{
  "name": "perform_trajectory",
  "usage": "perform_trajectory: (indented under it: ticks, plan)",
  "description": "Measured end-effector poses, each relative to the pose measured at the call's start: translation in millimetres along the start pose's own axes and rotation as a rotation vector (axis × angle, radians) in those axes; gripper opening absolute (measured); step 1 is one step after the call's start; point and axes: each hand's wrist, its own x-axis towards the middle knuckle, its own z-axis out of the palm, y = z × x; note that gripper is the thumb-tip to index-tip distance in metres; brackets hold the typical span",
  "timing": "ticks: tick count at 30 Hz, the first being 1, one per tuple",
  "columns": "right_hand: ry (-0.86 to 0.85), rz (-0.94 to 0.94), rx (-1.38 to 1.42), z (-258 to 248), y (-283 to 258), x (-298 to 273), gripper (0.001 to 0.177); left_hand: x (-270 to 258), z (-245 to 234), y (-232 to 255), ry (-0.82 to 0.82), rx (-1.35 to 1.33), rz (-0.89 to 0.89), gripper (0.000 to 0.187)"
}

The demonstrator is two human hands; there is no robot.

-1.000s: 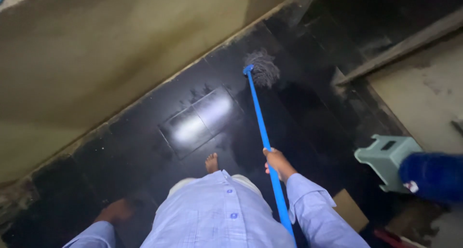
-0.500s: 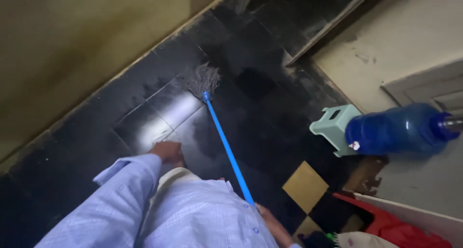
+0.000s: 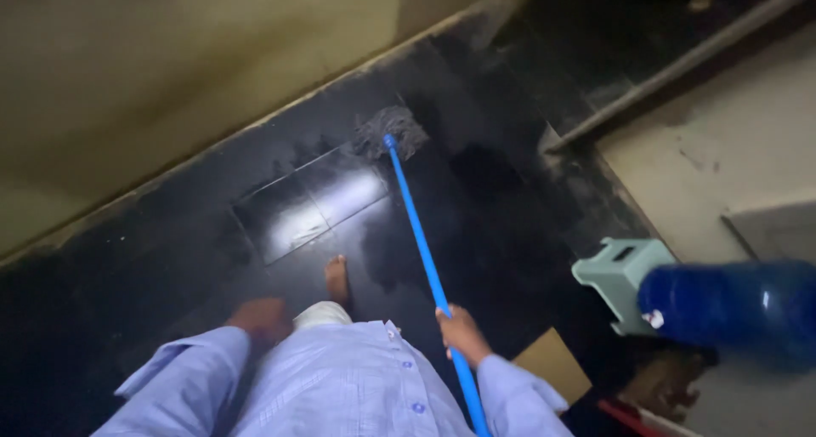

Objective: Mop the tiled floor using a long-handled mop.

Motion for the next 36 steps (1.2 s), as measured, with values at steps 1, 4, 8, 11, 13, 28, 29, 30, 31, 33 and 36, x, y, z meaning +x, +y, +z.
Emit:
perform_trajectory:
  ticks: [1,4,8,11,13,28,29,30,31,33,36]
  plan:
    - [-0.015,-0.008,-0.01,-0.4,-22.0,5.5,0.035,10.2,28.8,-44.6,0.004,-0.01,-0.017,0.043]
    - [0.036,-0.03,-0.123,-1.6,-81.2,32.8,0.036,22.4,69.8,-146.0,0.161,-0.058,-0.183,0.041]
    - [0.044,-0.049,-0.194,7.3,-87.9,40.8,0.034,11.3,72.7,-188.2,-0.027,-0.081,-0.29,0.042]
    - [0.06,-0.015,-0.29,12.6,-72.4,-1.8,0.038,53.9,93.5,-195.1,-0.026,-0.071,-0.268,0.044]
    - [0.063,0.05,-0.284,14.4,-33.7,-17.6,0.039,63.4,71.4,-162.1,-0.019,-0.068,-0.217,0.045]
    - [0.05,0.214,-0.577,-4.1,-105.7,-68.9,0.035,87.9,-98.2,-48.7,0.056,-0.076,0.038,0.065]
    - [0.072,0.122,-0.574,-2.6,-103.9,-47.8,0.036,93.8,-88.4,-66.3,0.049,-0.068,0.015,0.066]
    - [0.093,0.031,-0.57,-0.3,-102.3,-27.7,0.037,98.6,-78.2,-84.2,0.043,-0.059,-0.009,0.066]
    - [0.089,0.02,-0.581,2.5,-116.3,-15.3,0.037,84.9,-79.3,-88.1,0.049,-0.07,-0.017,0.066]
    - [0.077,-0.011,-0.528,12.0,-143.4,6.1,0.038,54.6,-79.3,-97.4,0.032,-0.114,-0.151,0.057]
    - [0.057,-0.043,-0.51,27.4,-166.5,4.6,0.039,48.6,-36.7,-138.6,-0.03,-0.125,-0.175,0.047]
